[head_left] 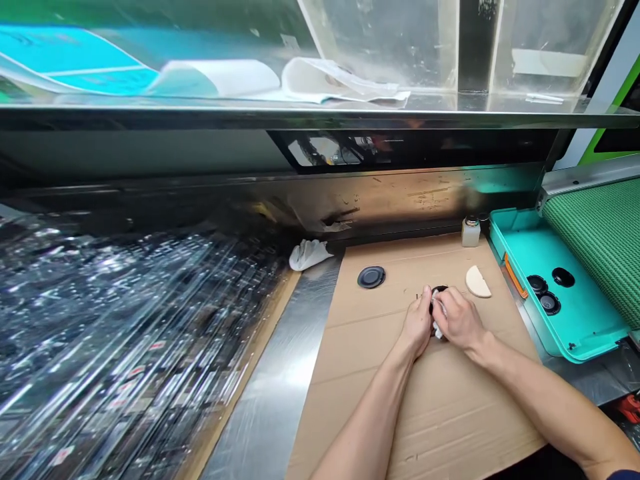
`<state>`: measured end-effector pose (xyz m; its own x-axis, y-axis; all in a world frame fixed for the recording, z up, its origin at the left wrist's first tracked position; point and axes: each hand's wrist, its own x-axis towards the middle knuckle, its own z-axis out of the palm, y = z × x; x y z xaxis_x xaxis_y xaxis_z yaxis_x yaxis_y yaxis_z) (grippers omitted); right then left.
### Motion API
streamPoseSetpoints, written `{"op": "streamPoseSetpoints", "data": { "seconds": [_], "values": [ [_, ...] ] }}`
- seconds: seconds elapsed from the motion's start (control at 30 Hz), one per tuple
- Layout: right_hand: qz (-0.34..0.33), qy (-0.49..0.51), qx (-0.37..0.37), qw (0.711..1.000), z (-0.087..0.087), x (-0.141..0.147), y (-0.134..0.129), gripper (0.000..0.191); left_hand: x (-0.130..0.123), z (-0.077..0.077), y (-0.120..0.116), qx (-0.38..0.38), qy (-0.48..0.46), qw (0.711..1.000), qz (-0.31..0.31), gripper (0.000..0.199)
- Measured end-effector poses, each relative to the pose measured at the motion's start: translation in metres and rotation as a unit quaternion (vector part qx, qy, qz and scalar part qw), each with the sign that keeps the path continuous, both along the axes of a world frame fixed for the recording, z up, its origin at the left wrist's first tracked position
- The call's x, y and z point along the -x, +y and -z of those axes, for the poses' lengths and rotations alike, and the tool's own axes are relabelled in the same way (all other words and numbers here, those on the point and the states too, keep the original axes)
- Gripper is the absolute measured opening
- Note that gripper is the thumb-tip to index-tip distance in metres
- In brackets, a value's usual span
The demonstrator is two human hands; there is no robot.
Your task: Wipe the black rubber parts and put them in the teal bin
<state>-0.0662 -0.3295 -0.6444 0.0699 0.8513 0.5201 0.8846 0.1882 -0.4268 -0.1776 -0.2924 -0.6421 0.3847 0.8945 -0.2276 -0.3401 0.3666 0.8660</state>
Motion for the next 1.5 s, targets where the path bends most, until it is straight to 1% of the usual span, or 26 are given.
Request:
{"op": "streamPoseSetpoints", "data": {
  "seconds": [0.07,0.13,0.23,0.37,0.43,0.5,0.6,0.63,0.7,0.77,0.8,0.87,0.93,0.97,1.0,1.17,1.23,1.3,1.37,1.43,1.5],
  "values": [
    [0.031,0.022,-0.002,0.999,0.003,-0.011,0.004,0.017,0.002,-0.002,0.002,0.012,-0.025,0.999,0.017,0.051],
    [0.068,0.062,-0.009,0.996,0.006,-0.026,0.009,0.015,0.006,-0.007,0.004,0.032,-0.053,0.998,0.027,0.053],
    [0.082,0.123,-0.024,0.989,0.007,-0.042,0.011,0.015,0.014,-0.014,0.008,0.067,-0.083,0.993,0.044,0.057],
    [0.050,0.153,-0.057,0.985,0.003,-0.038,0.006,0.019,0.025,-0.018,0.010,0.100,-0.135,0.983,0.075,0.044],
    [0.037,0.158,-0.076,0.984,0.001,-0.033,0.004,0.020,0.029,-0.019,0.009,0.111,-0.159,0.977,0.086,0.042],
    [0.038,0.171,-0.069,0.982,0.001,-0.031,0.003,0.021,0.032,-0.020,0.009,0.117,-0.179,0.973,0.088,0.040],
    [0.049,0.197,-0.034,0.979,0.002,-0.033,0.004,0.020,0.037,-0.022,0.011,0.121,-0.190,0.971,0.079,0.039],
    [0.047,0.204,-0.029,0.977,0.002,-0.033,0.004,0.020,0.037,-0.023,0.012,0.126,-0.185,0.971,0.081,0.039],
    [0.028,0.212,-0.030,0.976,0.001,-0.032,0.003,0.027,0.036,-0.022,0.012,0.143,-0.154,0.973,0.100,0.040],
    [-0.014,0.198,-0.032,0.980,-0.003,-0.029,0.000,0.031,0.032,-0.019,0.009,0.146,-0.094,0.978,0.120,0.048],
    [-0.041,0.183,-0.031,0.982,-0.005,-0.026,-0.002,0.029,0.029,-0.017,0.006,0.137,-0.058,0.981,0.122,0.054],
    [-0.099,0.147,-0.032,0.984,-0.008,-0.019,-0.006,0.023,0.022,-0.012,-0.001,0.102,0.007,0.990,0.092,0.061],
    [-0.142,0.113,-0.033,0.983,-0.009,-0.014,-0.009,0.024,0.016,-0.006,-0.006,0.065,0.043,0.996,0.044,0.060],
    [-0.152,0.096,-0.031,0.983,-0.009,-0.012,-0.010,0.026,0.014,-0.004,-0.008,0.051,0.052,0.997,0.028,0.060],
    [-0.155,0.079,-0.030,0.984,-0.008,-0.011,-0.010,0.027,0.013,-0.002,-0.009,0.039,0.057,0.997,0.026,0.060],
    [-0.134,-0.005,-0.016,0.991,-0.003,-0.014,-0.008,0.025,0.015,0.002,-0.007,0.011,0.104,0.991,0.084,0.077],
    [-0.115,-0.026,-0.018,0.993,-0.002,-0.016,-0.008,0.024,0.015,0.000,-0.006,0.015,0.113,0.990,0.082,0.080],
    [-0.097,-0.026,-0.035,0.994,-0.003,-0.015,-0.008,0.022,0.014,-0.001,-0.005,0.028,0.100,0.992,0.073,0.081],
    [-0.100,-0.021,-0.053,0.993,-0.004,-0.013,-0.009,0.020,0.013,-0.002,-0.005,0.041,0.090,0.993,0.064,0.080],
    [-0.110,-0.029,-0.058,0.992,-0.006,-0.011,-0.010,0.019,0.012,0.000,-0.004,0.036,0.108,0.992,0.060,0.080],
    [-0.109,-0.052,-0.049,0.992,-0.007,-0.009,-0.011,0.019,0.012,0.002,-0.004,0.017,0.145,0.987,0.062,0.080]
  ]
}}
